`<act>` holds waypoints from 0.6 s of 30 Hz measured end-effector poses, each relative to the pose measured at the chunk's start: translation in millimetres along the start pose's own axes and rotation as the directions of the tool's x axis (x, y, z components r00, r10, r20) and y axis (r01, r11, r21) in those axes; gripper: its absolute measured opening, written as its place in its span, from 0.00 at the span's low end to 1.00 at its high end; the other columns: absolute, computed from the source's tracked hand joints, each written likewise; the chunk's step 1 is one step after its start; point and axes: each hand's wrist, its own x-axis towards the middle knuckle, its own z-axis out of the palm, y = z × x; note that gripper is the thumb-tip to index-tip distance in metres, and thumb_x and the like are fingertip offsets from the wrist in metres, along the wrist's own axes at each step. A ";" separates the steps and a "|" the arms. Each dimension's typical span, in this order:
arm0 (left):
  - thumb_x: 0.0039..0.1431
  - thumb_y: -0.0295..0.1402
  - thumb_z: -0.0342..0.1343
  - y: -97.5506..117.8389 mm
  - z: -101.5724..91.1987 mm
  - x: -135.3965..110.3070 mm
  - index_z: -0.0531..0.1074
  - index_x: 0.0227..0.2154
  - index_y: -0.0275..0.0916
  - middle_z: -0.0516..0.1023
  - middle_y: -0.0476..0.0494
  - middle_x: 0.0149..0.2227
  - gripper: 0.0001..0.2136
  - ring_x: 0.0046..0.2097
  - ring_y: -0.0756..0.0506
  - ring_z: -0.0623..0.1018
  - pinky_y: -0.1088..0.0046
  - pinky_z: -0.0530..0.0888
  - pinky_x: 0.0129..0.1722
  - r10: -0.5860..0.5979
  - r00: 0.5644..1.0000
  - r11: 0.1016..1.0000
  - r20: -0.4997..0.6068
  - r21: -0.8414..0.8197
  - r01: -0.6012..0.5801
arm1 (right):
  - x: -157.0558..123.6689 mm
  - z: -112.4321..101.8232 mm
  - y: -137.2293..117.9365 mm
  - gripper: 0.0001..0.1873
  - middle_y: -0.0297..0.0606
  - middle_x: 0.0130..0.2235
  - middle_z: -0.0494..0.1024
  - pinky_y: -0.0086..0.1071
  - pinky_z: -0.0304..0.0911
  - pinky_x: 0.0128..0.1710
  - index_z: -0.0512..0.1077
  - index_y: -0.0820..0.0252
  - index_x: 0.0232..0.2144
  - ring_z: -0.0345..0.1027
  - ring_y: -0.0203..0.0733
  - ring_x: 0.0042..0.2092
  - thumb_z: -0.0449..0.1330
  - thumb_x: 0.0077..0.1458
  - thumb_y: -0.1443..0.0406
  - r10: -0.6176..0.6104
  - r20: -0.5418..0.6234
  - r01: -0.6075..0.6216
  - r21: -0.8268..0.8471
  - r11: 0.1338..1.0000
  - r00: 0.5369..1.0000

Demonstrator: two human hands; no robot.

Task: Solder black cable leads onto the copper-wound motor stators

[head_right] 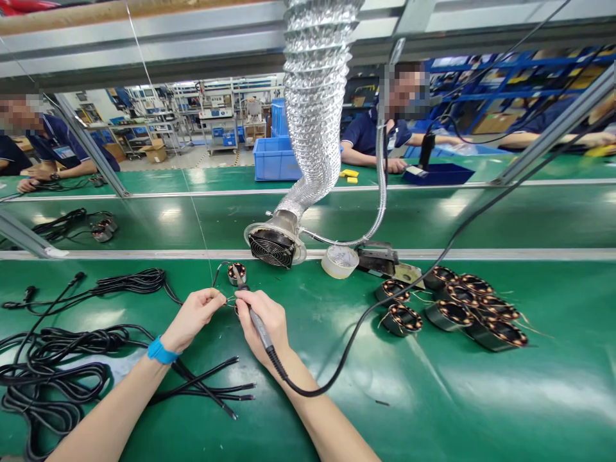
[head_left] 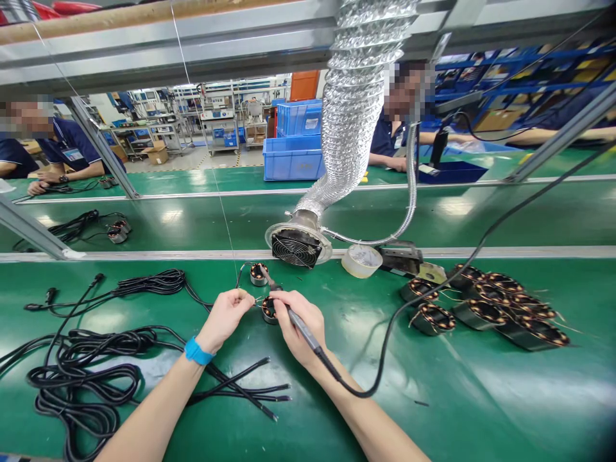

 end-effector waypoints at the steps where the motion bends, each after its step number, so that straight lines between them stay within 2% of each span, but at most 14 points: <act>1: 0.53 0.48 0.59 0.1 0.0 0.0 0.70 0.26 0.36 0.60 0.57 0.20 0.17 0.22 0.54 0.55 0.75 0.53 0.23 0.003 1.000 1.000 0.001 0.000 -0.003 | -0.7 2.3 2.4 0.10 0.38 0.35 0.78 0.31 0.70 0.36 0.75 0.58 0.44 0.73 0.38 0.33 0.56 0.65 0.70 -0.017 0.029 0.018 -0.008 1.000 0.999; 4: 0.54 0.47 0.59 0.3 0.0 -0.5 0.70 0.26 0.36 0.61 0.56 0.21 0.17 0.23 0.54 0.56 0.75 0.54 0.23 0.022 1.000 1.000 0.002 -0.003 -0.022 | -4.1 8.8 10.0 0.15 0.42 0.42 0.75 0.32 0.71 0.42 0.72 0.56 0.51 0.74 0.39 0.40 0.55 0.65 0.72 -0.035 0.099 0.036 0.000 0.999 0.994; 8: 0.55 0.46 0.58 0.9 -0.1 -2.1 0.70 0.26 0.36 0.65 0.54 0.23 0.16 0.25 0.53 0.59 0.75 0.57 0.25 0.072 0.997 0.997 0.018 0.007 -0.072 | -8.0 15.1 15.6 0.21 0.43 0.47 0.71 0.32 0.71 0.46 0.67 0.52 0.57 0.73 0.38 0.44 0.53 0.65 0.73 -0.009 0.162 0.004 0.034 0.999 0.987; 14: 0.59 0.46 0.56 -0.8 -2.0 -2.5 0.71 0.30 0.35 0.69 0.49 0.28 0.17 0.31 0.49 0.65 0.73 0.63 0.31 0.178 0.980 0.983 0.087 0.038 -0.181 | -8.8 22.9 22.0 0.25 0.41 0.47 0.70 0.31 0.70 0.47 0.66 0.50 0.59 0.72 0.38 0.45 0.51 0.64 0.75 -0.061 0.200 0.054 0.041 0.998 0.978; 18: 0.60 0.47 0.56 1.4 -7.3 -3.1 0.72 0.31 0.35 0.67 0.51 0.27 0.17 0.29 0.50 0.64 0.74 0.62 0.29 0.178 0.972 0.979 0.151 0.069 -0.190 | -9.0 23.3 23.6 0.27 0.41 0.46 0.69 0.32 0.70 0.46 0.66 0.49 0.59 0.71 0.39 0.45 0.50 0.62 0.77 -0.094 0.210 0.088 0.037 0.995 0.973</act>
